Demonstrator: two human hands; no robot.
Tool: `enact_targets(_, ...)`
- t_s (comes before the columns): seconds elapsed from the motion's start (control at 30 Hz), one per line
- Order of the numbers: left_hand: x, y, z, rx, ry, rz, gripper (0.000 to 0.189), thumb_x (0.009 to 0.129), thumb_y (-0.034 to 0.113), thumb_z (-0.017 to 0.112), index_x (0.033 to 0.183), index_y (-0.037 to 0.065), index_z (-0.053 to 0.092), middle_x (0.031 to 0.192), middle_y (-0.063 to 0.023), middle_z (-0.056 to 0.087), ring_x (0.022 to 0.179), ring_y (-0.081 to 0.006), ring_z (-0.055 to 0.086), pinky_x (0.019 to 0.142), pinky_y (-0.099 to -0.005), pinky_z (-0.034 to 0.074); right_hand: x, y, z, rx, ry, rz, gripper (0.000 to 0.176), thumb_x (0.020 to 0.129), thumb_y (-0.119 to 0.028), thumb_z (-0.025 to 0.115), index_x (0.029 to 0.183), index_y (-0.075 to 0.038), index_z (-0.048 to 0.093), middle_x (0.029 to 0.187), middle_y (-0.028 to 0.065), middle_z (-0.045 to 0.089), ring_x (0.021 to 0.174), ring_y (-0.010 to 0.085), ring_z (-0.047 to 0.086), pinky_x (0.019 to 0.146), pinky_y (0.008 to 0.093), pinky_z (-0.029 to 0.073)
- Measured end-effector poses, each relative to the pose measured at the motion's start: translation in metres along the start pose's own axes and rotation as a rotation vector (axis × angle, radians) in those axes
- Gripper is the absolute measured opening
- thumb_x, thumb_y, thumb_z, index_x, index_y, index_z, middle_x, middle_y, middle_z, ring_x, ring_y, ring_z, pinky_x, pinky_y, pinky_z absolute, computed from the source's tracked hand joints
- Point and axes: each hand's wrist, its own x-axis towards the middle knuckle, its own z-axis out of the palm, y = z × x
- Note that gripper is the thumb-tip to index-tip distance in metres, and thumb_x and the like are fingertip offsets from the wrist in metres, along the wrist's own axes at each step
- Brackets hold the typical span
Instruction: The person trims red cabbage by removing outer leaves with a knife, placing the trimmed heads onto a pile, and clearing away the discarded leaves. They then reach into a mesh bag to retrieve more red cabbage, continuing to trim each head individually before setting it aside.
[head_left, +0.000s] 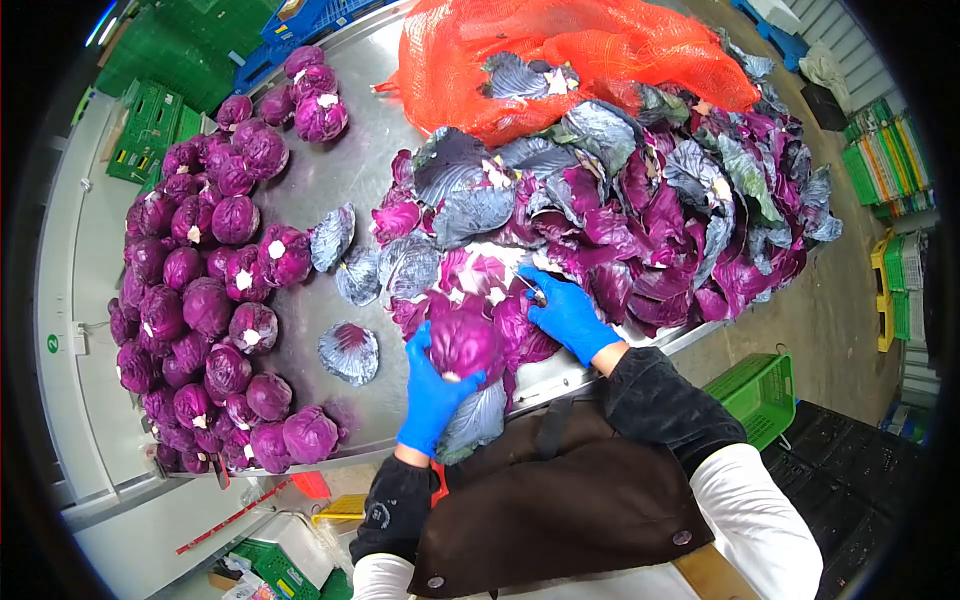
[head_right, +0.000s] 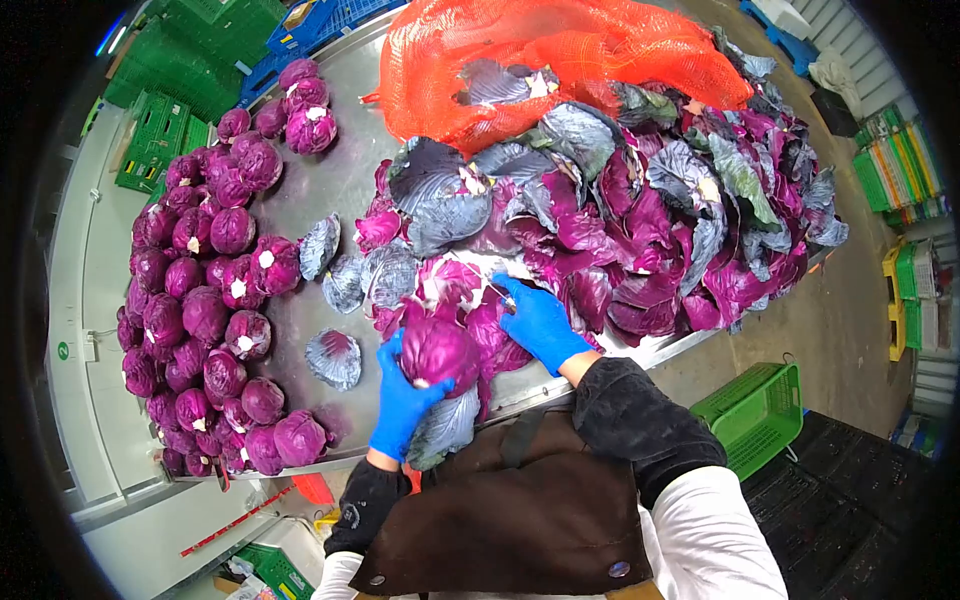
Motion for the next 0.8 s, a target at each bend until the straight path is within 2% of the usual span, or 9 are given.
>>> enact_targets(0.07,-0.025,-0.013,0.005,-0.132,0.130,0.046,0.098,0.054,0.023,0.087,0.132,0.001,0.032,0.124,-0.0133,0.043,0.114,-0.0236,0.047,0.100,-0.0371,0.038,-0.006,-0.029,-0.013,-0.188,-0.235,0.180,0.073,0.077,-0.025,0.066,0.142,-0.017,0.034,0.107,0.0188,0.063,0.093,0.0362,0.062,0.081,0.0417,0.049)
enact_targets(0.1,-0.033,-0.015,0.002,-0.075,0.101,0.037,0.106,0.051,0.023,0.089,0.134,0.002,0.028,0.129,-0.0144,0.039,0.118,-0.0250,0.044,0.103,-0.0389,0.036,-0.009,-0.030,-0.012,-0.155,-0.293,0.054,0.089,0.076,-0.035,0.069,0.147,-0.013,0.020,0.111,0.0232,0.061,0.099,0.0370,0.060,0.084,0.0421,0.048)
enact_targets(0.2,-0.033,-0.019,0.006,-0.099,0.046,0.100,0.115,0.050,0.026,0.091,0.138,0.003,0.021,0.131,-0.0159,0.037,0.121,-0.0273,0.041,0.104,-0.0397,0.034,-0.009,-0.048,0.014,-0.050,-0.154,-0.183,0.092,0.076,-0.043,0.070,0.147,-0.016,0.018,0.097,0.0245,0.064,0.090,0.0391,0.062,0.079,0.0426,0.049)
enact_targets(0.23,-0.027,-0.011,0.011,-0.170,0.058,0.036,0.121,0.048,0.029,0.092,0.140,0.003,0.018,0.133,-0.0177,0.036,0.122,-0.0298,0.040,0.105,-0.0401,0.034,-0.007,-0.059,0.015,0.042,-0.161,-0.206,0.077,0.077,-0.046,0.069,0.139,-0.015,0.037,0.098,0.0230,0.064,0.091,0.0384,0.062,0.080,0.0429,0.048)
enact_targets(0.37,-0.015,0.004,0.016,-0.022,0.046,-0.063,0.109,0.050,0.029,0.092,0.135,0.000,0.031,0.131,-0.0168,0.039,0.122,-0.0282,0.042,0.103,-0.0382,0.037,0.031,-0.044,0.041,-0.032,-0.280,-0.082,0.045,0.076,-0.036,0.068,0.113,-0.011,0.062,0.103,0.0200,0.064,0.097,0.0384,0.060,0.083,0.0437,0.048)
enact_targets(0.47,-0.020,-0.005,0.006,-0.267,-0.014,-0.043,0.108,0.049,0.025,0.092,0.136,0.003,0.031,0.131,-0.0150,0.041,0.122,-0.0265,0.043,0.103,-0.0378,0.037,0.033,-0.026,0.026,-0.249,-0.410,-0.126,0.044,0.075,-0.029,0.067,0.115,-0.010,0.060,0.105,0.0196,0.064,0.098,0.0366,0.061,0.084,0.0436,0.048)
enact_targets(0.6,-0.018,-0.013,-0.003,-0.448,0.003,-0.106,0.107,0.048,0.020,0.092,0.136,0.004,0.033,0.129,-0.0132,0.045,0.120,-0.0257,0.045,0.104,-0.0377,0.037,0.004,-0.033,0.013,0.245,-0.464,-0.416,0.078,0.072,-0.037,0.074,0.139,-0.014,0.040,0.132,0.0177,0.051,0.117,0.0323,0.053,0.097,0.0390,0.043)
enact_targets(0.7,-0.008,-0.019,-0.003,-0.479,-0.066,-0.096,0.107,0.047,0.017,0.091,0.136,0.005,0.034,0.130,-0.0111,0.045,0.120,-0.0238,0.046,0.104,-0.0367,0.037,0.002,-0.070,0.005,0.019,-0.573,-0.531,0.086,0.073,-0.044,0.074,0.144,-0.016,0.032,0.136,0.0185,0.046,0.118,0.0352,0.052,0.097,0.0380,0.042)
enact_targets(0.8,-0.006,-0.016,-0.010,-0.567,-0.115,-0.092,0.112,0.045,0.017,0.092,0.138,0.004,0.032,0.132,-0.0112,0.044,0.123,-0.0239,0.044,0.105,-0.0368,0.035,0.019,-0.064,-0.010,0.257,-0.424,-0.250,0.077,0.071,-0.035,0.080,0.134,-0.010,0.044,0.124,0.0157,0.056,0.108,0.0268,0.057,0.091,0.0363,0.046)
